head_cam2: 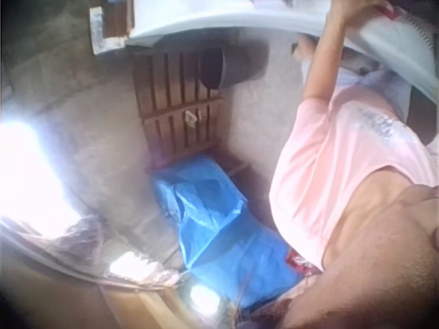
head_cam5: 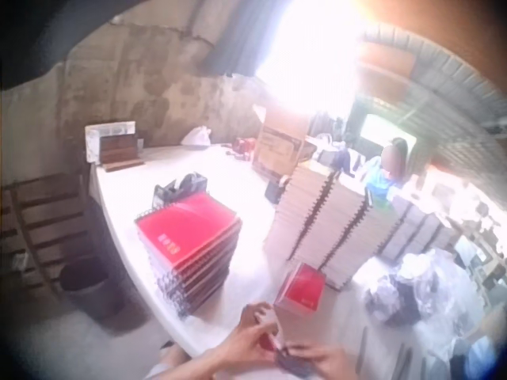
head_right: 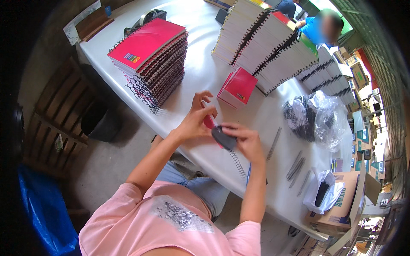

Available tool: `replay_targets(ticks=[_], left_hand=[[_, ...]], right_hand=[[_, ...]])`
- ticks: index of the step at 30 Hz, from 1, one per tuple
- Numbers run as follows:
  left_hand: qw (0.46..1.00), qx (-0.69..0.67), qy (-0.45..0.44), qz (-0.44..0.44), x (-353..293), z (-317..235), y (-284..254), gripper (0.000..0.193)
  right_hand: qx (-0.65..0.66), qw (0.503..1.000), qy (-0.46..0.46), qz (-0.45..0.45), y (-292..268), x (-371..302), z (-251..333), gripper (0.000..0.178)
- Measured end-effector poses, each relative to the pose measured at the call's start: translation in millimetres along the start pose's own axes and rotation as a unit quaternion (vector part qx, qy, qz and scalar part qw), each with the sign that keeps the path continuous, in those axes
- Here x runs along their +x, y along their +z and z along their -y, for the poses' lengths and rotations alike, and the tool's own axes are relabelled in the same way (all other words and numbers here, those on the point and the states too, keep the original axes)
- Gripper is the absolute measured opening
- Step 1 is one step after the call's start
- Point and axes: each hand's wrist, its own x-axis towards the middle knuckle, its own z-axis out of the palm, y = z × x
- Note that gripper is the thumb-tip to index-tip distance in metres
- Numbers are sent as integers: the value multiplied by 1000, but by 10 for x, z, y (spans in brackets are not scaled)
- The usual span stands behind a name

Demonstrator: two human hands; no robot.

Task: The person assembles notebooks by threading plastic spirals through the holes of notebook covers and pages, then trims the excess spiral using a pair of pliers.

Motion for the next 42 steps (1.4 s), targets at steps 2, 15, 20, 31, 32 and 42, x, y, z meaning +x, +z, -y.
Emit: replay_targets(ticks=[2,15,20,31,32,42], left_hand=[[993,-88,-75,2,25,9,15,62],[984,-158,-83,-22,49,203,120,95],[983,-141,-115,3,13,185,76,99],[983,-161,-85,3,-48,221,61,87],[978,-180,-107,10,-25,232,62,74],[894,-268,-217,-288,-168,-302,71,57]], right_hand=[[17,997,28,-68,-43,27,-81,42],[-126,987,63,-81,-64,320,-53,37],[-135,990,45,-9,129,375,302,49],[-235,963,46,-122,149,324,-4,42],[-280,950,63,-126,75,239,-91,47],[-457,792,276,-297,192,-1488,-10,55]])
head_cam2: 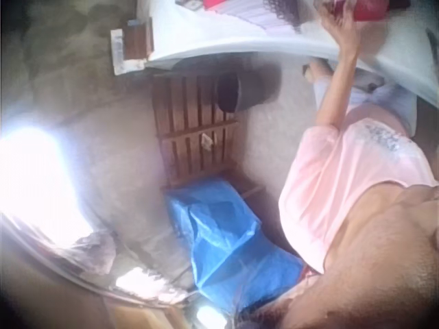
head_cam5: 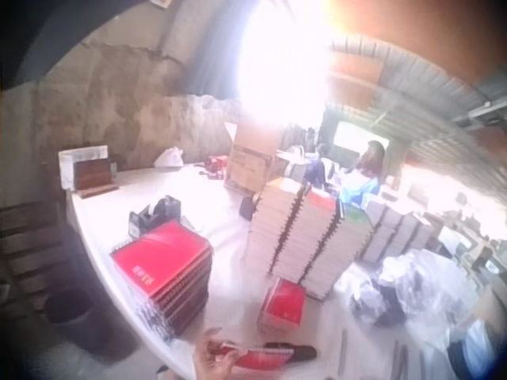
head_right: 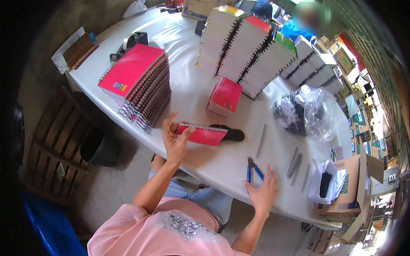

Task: The person assembles notebooks by threading plastic spirals through the holes of notebook covers and pages, then trims the excess spiral using a pair of pliers.

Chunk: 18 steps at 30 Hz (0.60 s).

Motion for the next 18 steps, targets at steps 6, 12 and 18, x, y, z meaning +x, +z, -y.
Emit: replay_targets(ticks=[6,12,18], left_hand=[[997,-30,-58,37,-255,-24,33,33],[983,-79,-152,71,-275,-161,13,25],[993,-29,-91,62,-324,-232,32,22]], right_hand=[[-22,999,-44,-22,373,-336,19,56],[-41,996,-75,37,263,-363,14,54],[-47,994,-81,-48,435,-252,538,45]])
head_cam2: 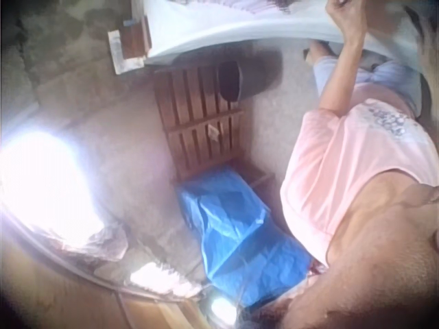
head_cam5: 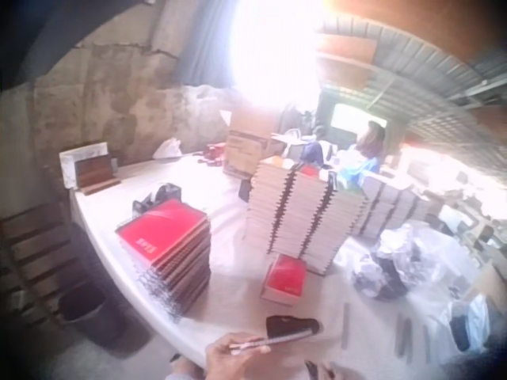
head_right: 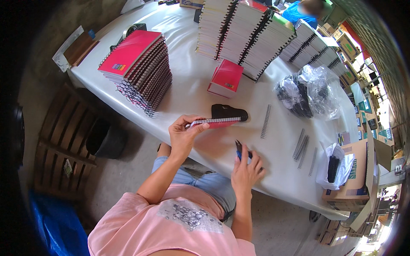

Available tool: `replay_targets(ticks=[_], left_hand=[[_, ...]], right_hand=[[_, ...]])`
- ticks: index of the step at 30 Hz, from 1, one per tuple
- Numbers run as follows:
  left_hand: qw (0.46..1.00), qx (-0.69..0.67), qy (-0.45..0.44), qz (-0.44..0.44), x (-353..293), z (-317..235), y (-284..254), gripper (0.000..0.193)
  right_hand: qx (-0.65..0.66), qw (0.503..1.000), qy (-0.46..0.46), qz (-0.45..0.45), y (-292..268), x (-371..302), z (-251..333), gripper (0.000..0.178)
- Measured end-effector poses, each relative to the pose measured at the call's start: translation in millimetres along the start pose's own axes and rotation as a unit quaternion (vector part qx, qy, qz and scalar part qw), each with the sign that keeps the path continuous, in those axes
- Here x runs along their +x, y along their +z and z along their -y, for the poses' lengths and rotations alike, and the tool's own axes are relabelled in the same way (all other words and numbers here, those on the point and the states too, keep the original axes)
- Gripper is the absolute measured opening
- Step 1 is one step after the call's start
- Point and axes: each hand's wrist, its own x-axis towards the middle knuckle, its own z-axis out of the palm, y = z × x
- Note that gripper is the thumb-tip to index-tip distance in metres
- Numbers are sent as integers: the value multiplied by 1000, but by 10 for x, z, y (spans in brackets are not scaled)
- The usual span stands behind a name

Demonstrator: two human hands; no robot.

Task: The person assembles notebooks by threading plastic spirals through the holes of notebook covers and pages, then trims the excess spiral using a pair of pliers.

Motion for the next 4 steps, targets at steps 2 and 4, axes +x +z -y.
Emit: replay_targets(ticks=[2,4], left_hand=[[1000,-8,-22,9,0,-19,-15,20],[999,22,9,22,5,-32,-33,23]], right_hand=[[139,990,-3,-24,-19,66,96,42],[277,960,-8,-47,-25,90,112,39]])
